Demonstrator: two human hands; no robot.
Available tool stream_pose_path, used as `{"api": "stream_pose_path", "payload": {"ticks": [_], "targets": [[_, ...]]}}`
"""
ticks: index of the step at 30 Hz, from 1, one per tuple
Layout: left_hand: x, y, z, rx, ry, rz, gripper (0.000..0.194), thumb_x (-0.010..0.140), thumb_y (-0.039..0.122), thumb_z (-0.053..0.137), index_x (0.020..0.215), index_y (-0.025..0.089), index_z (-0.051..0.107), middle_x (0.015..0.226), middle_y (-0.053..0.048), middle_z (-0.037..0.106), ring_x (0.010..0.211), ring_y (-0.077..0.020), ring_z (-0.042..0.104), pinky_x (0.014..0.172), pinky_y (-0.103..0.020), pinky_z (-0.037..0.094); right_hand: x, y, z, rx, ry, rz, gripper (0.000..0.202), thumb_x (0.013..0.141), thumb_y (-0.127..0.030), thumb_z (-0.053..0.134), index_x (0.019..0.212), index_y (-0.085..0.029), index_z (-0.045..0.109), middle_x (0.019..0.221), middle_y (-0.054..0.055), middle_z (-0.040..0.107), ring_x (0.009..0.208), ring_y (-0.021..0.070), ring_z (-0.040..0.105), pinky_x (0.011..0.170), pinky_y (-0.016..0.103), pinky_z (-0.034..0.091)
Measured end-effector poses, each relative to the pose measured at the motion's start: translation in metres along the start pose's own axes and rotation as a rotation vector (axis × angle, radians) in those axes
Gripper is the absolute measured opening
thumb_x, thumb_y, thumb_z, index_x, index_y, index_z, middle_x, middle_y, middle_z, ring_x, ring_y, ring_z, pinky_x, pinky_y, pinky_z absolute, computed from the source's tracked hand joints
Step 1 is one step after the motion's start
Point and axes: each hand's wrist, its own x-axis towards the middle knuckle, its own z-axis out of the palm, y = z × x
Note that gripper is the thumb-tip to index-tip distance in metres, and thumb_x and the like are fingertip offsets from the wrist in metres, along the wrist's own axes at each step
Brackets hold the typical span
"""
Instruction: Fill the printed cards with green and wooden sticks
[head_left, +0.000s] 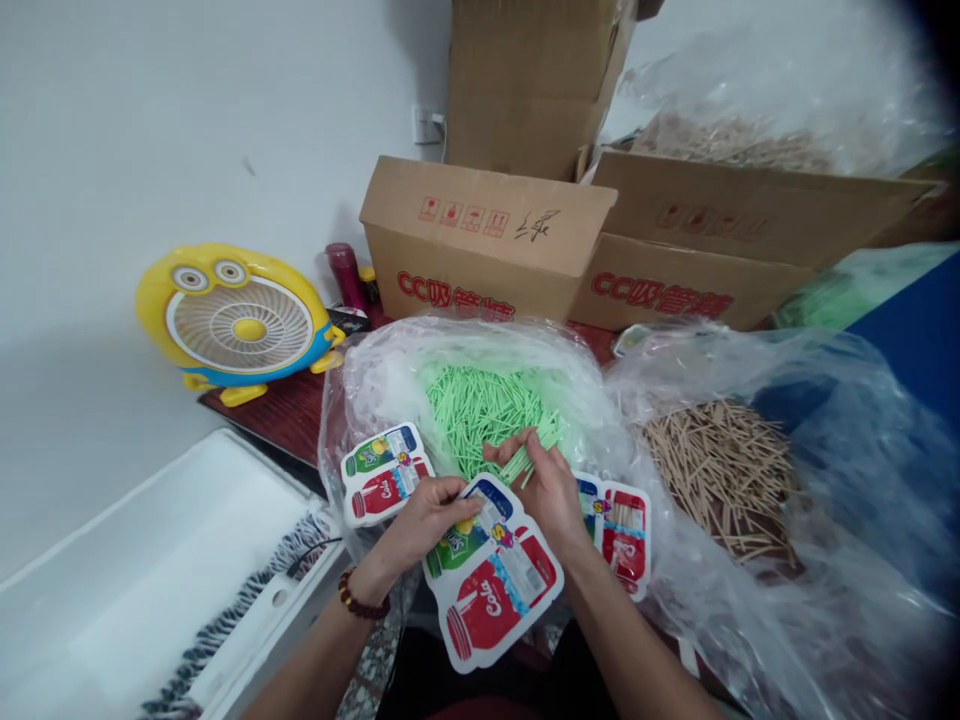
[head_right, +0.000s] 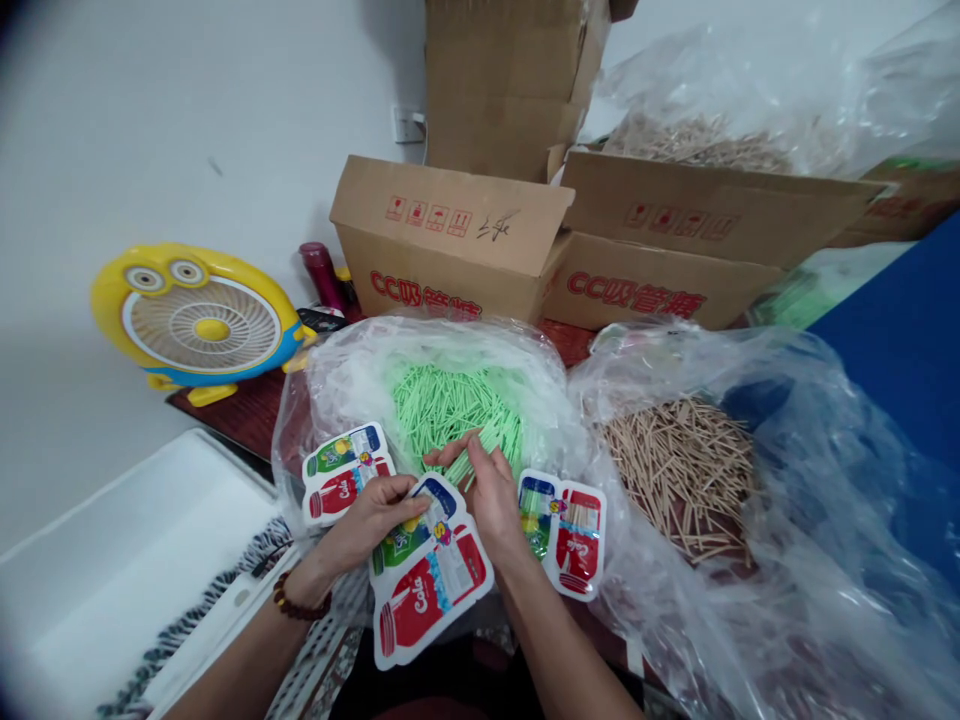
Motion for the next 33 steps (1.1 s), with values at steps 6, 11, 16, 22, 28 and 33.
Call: {"api": "stream_pose_path", "payload": {"ticks": [6, 11, 16, 22, 28, 33], "targets": [[0.001, 0.000, -0.001, 0.069, 0.060, 0.022, 0.034, 0.078, 0.041, 0.065, 0.064, 0.016, 0.046, 0.057, 0.007, 0.037, 0.050, -0.0062, 0.031, 0.046, -0.019, 0.024, -0.007, -0.003, -0.002, 0.089, 0.025, 0.058, 0.024, 0.080, -0.043, 0.063, 0.083, -0.022, 0.052, 0.074, -0.001, 0.061, 0.077, 0.0192, 0.066, 0.071, 0.032, 0.052], [-0.006, -0.002, -0.003, 0.136, -0.028, 0.008, 0.034, 0.081, 0.042, 0.060, 0.064, 0.017, 0.047, 0.057, 0.006, 0.040, 0.051, -0.0071, 0.033, 0.046, -0.019, 0.027, -0.002, -0.005, -0.005, 0.129, 0.006, -0.029, 0.017, 0.083, -0.040, 0.060, 0.084, -0.024, 0.054, 0.069, -0.004, 0.057, 0.069, 0.0160, 0.062, 0.083, 0.036, 0.049], [-0.007, 0.002, 0.001, 0.110, -0.021, 0.008, 0.031, 0.080, 0.046, 0.060, 0.073, 0.016, 0.054, 0.061, 0.004, 0.047, 0.053, -0.0088, 0.039, 0.048, -0.020, 0.032, -0.003, -0.001, -0.010, -0.024, -0.081, -0.046, 0.020, 0.085, -0.042, 0.057, 0.081, -0.023, 0.055, 0.068, -0.003, 0.057, 0.067, 0.0158, 0.059, 0.076, 0.033, 0.047], [-0.004, 0.001, -0.001, 0.089, 0.036, -0.002, 0.033, 0.077, 0.044, 0.064, 0.068, 0.017, 0.048, 0.060, 0.006, 0.044, 0.051, -0.0076, 0.038, 0.047, -0.019, 0.030, -0.010, -0.008, -0.029, -0.727, -0.295, -0.169, 0.014, 0.088, -0.034, 0.053, 0.084, -0.023, 0.062, 0.077, 0.000, 0.063, 0.071, 0.0166, 0.054, 0.068, 0.027, 0.039], [0.000, -0.004, -0.005, 0.176, -0.045, 0.021, 0.032, 0.082, 0.043, 0.057, 0.067, 0.017, 0.046, 0.058, 0.006, 0.039, 0.050, -0.0075, 0.034, 0.046, -0.020, 0.027, -0.008, -0.001, -0.037, -0.872, -0.418, -0.274, 0.005, 0.085, -0.027, 0.056, 0.087, -0.026, 0.060, 0.073, -0.001, 0.058, 0.064, 0.0169, 0.050, 0.060, 0.026, 0.033], [-0.002, -0.001, -0.005, 0.282, -0.074, 0.075, 0.036, 0.085, 0.044, 0.053, 0.063, 0.018, 0.042, 0.058, 0.006, 0.034, 0.051, -0.0080, 0.030, 0.046, -0.021, 0.024, -0.007, -0.004, -0.035, -0.879, -0.376, -0.188, 0.011, 0.086, -0.032, 0.057, 0.079, -0.025, 0.057, 0.062, -0.004, 0.052, 0.056, 0.0149, 0.044, 0.057, 0.026, 0.031]]}}
